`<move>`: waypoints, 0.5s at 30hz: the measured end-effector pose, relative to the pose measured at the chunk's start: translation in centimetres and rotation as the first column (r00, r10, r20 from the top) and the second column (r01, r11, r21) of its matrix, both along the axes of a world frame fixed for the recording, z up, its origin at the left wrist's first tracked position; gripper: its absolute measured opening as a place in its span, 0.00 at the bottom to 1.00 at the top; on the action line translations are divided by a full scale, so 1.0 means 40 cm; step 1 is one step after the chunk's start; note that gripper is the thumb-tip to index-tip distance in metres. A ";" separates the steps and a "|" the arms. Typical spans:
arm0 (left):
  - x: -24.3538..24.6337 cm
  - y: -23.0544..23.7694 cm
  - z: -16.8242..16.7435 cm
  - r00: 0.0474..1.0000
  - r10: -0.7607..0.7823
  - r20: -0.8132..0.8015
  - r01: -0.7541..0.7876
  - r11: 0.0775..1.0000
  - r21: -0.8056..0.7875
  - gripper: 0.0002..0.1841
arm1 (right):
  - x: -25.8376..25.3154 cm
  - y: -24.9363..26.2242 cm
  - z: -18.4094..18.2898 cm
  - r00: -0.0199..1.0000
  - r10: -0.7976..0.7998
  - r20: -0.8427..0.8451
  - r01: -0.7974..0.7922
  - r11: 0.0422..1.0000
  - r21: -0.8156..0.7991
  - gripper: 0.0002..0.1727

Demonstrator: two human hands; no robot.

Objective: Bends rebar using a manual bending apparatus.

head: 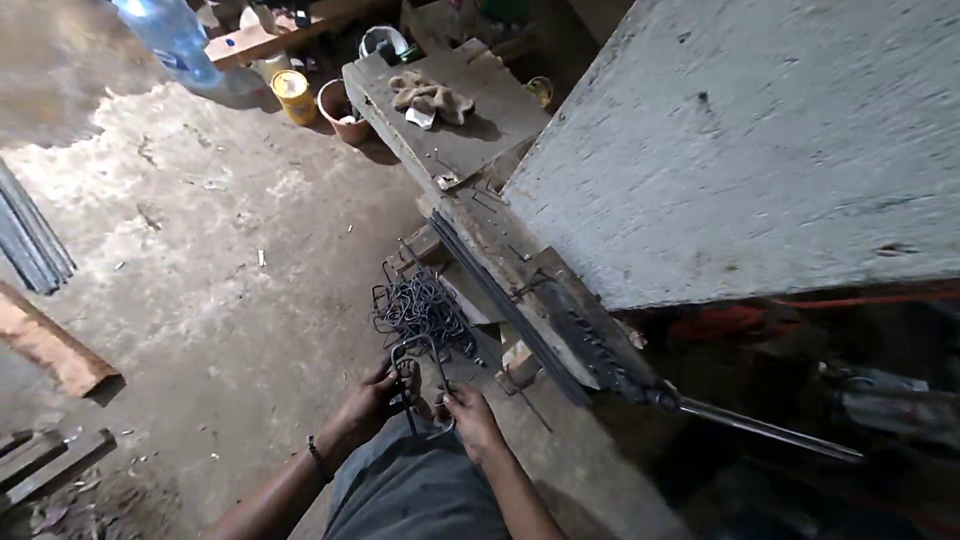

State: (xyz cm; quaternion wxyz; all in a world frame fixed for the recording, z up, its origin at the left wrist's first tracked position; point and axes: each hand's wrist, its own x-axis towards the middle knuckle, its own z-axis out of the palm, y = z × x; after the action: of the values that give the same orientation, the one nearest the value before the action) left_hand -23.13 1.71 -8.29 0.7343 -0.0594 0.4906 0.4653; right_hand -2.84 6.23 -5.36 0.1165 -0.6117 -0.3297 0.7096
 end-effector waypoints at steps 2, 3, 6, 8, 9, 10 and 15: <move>-0.006 0.008 0.005 1.000 -0.019 -0.010 0.020 1.000 0.022 0.24 | -0.005 0.007 -0.005 1.000 -0.007 0.008 0.008 1.000 -0.007 0.15; -0.008 0.011 0.007 0.999 -0.028 -0.018 0.028 0.999 0.033 0.25 | -0.006 0.009 -0.007 1.000 -0.017 0.005 0.017 1.000 -0.009 0.15; -0.012 0.024 0.007 0.998 -0.052 -0.024 0.053 0.998 0.038 0.26 | -0.008 0.013 -0.008 1.000 -0.027 0.004 0.027 1.000 -0.006 0.16; -0.013 0.033 0.007 0.997 -0.068 -0.024 0.069 0.997 0.038 0.25 | -0.006 0.017 -0.006 0.999 -0.034 0.003 0.034 0.999 -0.003 0.16; -0.014 0.037 0.008 0.996 -0.082 -0.028 0.083 0.996 0.040 0.25 | -0.004 0.018 -0.006 0.999 -0.045 -0.001 0.045 0.999 -0.003 0.15; -0.014 0.042 0.009 0.995 -0.094 -0.030 0.095 0.995 0.043 0.25 | -0.003 0.019 -0.006 0.999 -0.054 -0.003 0.054 0.999 -0.004 0.15; -0.005 0.051 -0.009 0.984 -0.163 -0.074 0.154 0.982 -0.112 0.23 | -0.003 0.026 -0.016 0.997 0.011 0.079 -0.003 0.995 -0.101 0.19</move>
State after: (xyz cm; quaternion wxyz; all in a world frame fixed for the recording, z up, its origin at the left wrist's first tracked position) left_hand -23.34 3.75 -8.66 0.7439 -0.0398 0.5477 0.3808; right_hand -2.95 7.26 -6.02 0.0697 -0.6434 -0.3001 0.7008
